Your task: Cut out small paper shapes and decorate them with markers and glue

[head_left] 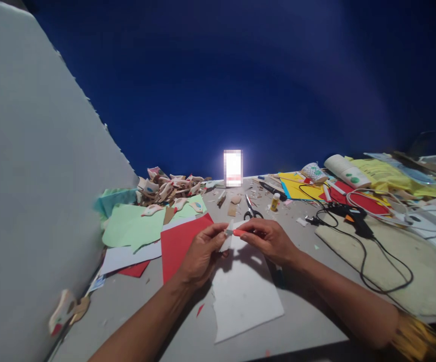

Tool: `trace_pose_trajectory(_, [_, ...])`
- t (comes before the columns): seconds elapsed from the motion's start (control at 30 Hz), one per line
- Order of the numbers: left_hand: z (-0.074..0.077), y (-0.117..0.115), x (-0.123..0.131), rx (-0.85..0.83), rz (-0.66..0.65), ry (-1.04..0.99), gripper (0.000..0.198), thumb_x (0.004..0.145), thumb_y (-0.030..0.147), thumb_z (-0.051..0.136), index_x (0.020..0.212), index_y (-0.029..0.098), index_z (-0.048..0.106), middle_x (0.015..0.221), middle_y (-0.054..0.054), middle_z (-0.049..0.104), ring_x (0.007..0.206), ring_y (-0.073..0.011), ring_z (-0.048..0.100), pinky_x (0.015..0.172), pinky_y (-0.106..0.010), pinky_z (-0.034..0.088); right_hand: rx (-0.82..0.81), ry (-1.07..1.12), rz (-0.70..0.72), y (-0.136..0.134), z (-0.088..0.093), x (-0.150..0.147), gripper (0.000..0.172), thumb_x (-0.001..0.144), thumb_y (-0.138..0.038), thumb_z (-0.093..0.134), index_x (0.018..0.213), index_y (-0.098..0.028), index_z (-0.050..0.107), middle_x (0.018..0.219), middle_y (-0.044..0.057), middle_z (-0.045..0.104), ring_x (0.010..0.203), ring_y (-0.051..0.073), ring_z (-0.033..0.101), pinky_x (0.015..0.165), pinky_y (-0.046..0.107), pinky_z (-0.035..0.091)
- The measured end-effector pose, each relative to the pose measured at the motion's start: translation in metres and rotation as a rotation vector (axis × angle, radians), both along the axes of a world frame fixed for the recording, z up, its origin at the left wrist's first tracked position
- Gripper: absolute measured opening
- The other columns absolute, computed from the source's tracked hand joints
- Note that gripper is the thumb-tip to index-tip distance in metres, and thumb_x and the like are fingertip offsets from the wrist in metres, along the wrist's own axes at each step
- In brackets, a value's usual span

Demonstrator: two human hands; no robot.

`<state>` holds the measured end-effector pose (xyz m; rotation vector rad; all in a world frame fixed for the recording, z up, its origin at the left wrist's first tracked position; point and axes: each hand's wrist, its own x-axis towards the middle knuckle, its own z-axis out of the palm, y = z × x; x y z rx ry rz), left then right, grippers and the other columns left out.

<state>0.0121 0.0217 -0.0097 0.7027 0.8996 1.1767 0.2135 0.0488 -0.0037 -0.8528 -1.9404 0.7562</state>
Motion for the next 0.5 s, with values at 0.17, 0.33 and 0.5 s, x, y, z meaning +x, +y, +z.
trace_pose_trajectory(0.17, [0.0005,-0.0005,0.0001,-0.009,0.006,-0.02,0.033,0.068,0.025,0.09,0.096,0.016,0.075,0.076,-0.002,0.068,0.058,-0.0098,0.059,0.052,-0.02,0.049,0.017,-0.028,0.019,0.0011,-0.0001,0.0014,0.021,0.097,-0.035,0.063,0.094,-0.021,0.078,0.084,0.003,0.076,0.074,0.016,0.066,0.069,0.027,0.048])
trace_pose_trajectory(0.33, [0.0029,-0.0022,0.0006,-0.009,-0.018,-0.027,0.032,0.07,0.023,0.089,0.098,0.015,0.076,0.078,-0.003,0.07,0.06,-0.0112,0.062,0.052,-0.02,0.049,0.019,-0.022,0.017,0.0011,0.0002,0.002,0.021,0.097,-0.037,0.063,0.094,-0.021,0.078,0.084,0.003,0.076,0.073,0.016,0.066,0.069,0.028,0.048])
trace_pose_trajectory(0.5, [0.0032,-0.0029,0.0011,-0.023,-0.028,-0.08,0.029,0.07,0.02,0.088,0.096,0.014,0.076,0.077,-0.004,0.07,0.06,-0.0102,0.061,0.053,-0.019,0.049,-0.031,0.008,0.036,0.0053,-0.0017,0.0041,0.021,0.095,-0.038,0.066,0.093,-0.022,0.079,0.083,0.003,0.076,0.073,0.016,0.066,0.069,0.028,0.05])
